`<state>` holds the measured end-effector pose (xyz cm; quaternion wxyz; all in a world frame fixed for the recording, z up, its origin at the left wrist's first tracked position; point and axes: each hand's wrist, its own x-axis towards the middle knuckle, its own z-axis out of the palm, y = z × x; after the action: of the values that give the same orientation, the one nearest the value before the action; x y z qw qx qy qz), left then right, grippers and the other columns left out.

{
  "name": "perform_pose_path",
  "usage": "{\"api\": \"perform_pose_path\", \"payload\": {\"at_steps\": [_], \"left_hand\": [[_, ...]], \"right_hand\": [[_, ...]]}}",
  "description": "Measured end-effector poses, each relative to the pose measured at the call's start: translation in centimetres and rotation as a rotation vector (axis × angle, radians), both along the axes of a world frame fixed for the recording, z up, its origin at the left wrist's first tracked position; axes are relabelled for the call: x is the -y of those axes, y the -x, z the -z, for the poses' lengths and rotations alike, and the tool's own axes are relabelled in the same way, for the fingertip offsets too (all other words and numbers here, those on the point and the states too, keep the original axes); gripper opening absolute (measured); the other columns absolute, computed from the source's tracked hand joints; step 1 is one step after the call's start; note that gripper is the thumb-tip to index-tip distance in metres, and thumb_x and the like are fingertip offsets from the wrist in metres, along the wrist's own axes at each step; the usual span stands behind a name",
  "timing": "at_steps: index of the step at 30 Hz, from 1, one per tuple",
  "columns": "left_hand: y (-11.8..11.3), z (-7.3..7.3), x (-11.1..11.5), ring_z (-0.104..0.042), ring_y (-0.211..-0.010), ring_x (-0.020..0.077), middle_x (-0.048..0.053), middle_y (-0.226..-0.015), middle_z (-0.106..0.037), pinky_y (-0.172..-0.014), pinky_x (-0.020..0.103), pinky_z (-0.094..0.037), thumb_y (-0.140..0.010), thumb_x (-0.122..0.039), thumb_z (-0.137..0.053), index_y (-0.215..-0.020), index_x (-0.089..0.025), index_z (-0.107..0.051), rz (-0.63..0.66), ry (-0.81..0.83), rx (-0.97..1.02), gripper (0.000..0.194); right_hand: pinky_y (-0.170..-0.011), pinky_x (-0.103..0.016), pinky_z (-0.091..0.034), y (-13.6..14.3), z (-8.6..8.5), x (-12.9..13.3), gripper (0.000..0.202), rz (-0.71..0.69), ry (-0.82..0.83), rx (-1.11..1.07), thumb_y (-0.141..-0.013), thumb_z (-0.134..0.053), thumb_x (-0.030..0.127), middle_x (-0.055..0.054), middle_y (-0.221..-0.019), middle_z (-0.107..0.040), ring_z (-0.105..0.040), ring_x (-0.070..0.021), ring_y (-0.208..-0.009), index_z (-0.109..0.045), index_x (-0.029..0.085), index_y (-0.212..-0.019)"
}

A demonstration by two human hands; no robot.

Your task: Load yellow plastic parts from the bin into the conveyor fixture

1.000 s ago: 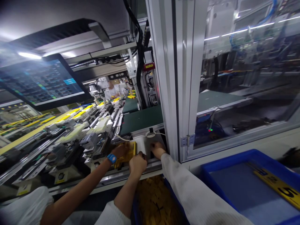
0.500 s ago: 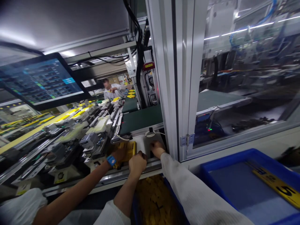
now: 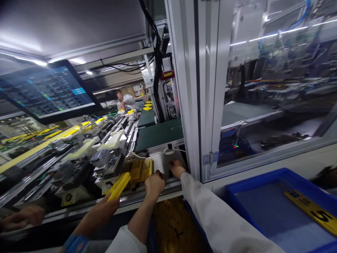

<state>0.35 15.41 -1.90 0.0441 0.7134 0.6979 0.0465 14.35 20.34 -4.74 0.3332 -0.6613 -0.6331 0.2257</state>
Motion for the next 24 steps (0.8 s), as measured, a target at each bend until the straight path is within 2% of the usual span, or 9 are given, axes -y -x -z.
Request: {"api": "perform_pose_path", "payload": {"at_steps": [15,20,24], "left_hand": [[0.4,0.6,0.0,-0.070,-0.083,0.0278,0.013,-0.088,-0.072,-0.069,0.034,-0.051,-0.091,-0.034,-0.037,-0.097,-0.018,-0.063,-0.001,-0.046,0.017,0.031],[1.0,0.5,0.5,-0.070,-0.085,0.0272,0.013,-0.090,-0.072,-0.071,0.034,-0.052,-0.090,-0.030,-0.040,-0.099,-0.017,-0.063,-0.012,-0.038,0.055,0.028],[1.4,0.2,1.3,-0.069,-0.089,0.0257,0.013,-0.093,-0.072,-0.075,0.034,-0.053,-0.089,-0.025,-0.040,-0.101,-0.017,-0.063,-0.003,-0.040,0.081,0.028]], "right_hand": [[-0.064,-0.024,-0.037,0.2,-0.3,0.2,0.024,-0.003,0.023,0.023,-0.088,-0.050,0.023,-0.009,-0.087,-0.073,-0.064,-0.0170,-0.079,-0.072,0.016,-0.082],[-0.067,-0.024,-0.043,0.6,0.7,0.0,0.026,-0.034,0.009,-0.034,-0.088,-0.047,0.021,-0.010,-0.089,-0.074,-0.067,-0.0193,-0.081,-0.073,0.016,-0.085],[-0.076,-0.027,-0.048,0.8,1.6,-0.3,0.027,-0.069,-0.035,-0.061,-0.086,-0.046,0.021,-0.008,-0.092,-0.075,-0.069,-0.0221,-0.089,-0.073,0.022,-0.085]]}}
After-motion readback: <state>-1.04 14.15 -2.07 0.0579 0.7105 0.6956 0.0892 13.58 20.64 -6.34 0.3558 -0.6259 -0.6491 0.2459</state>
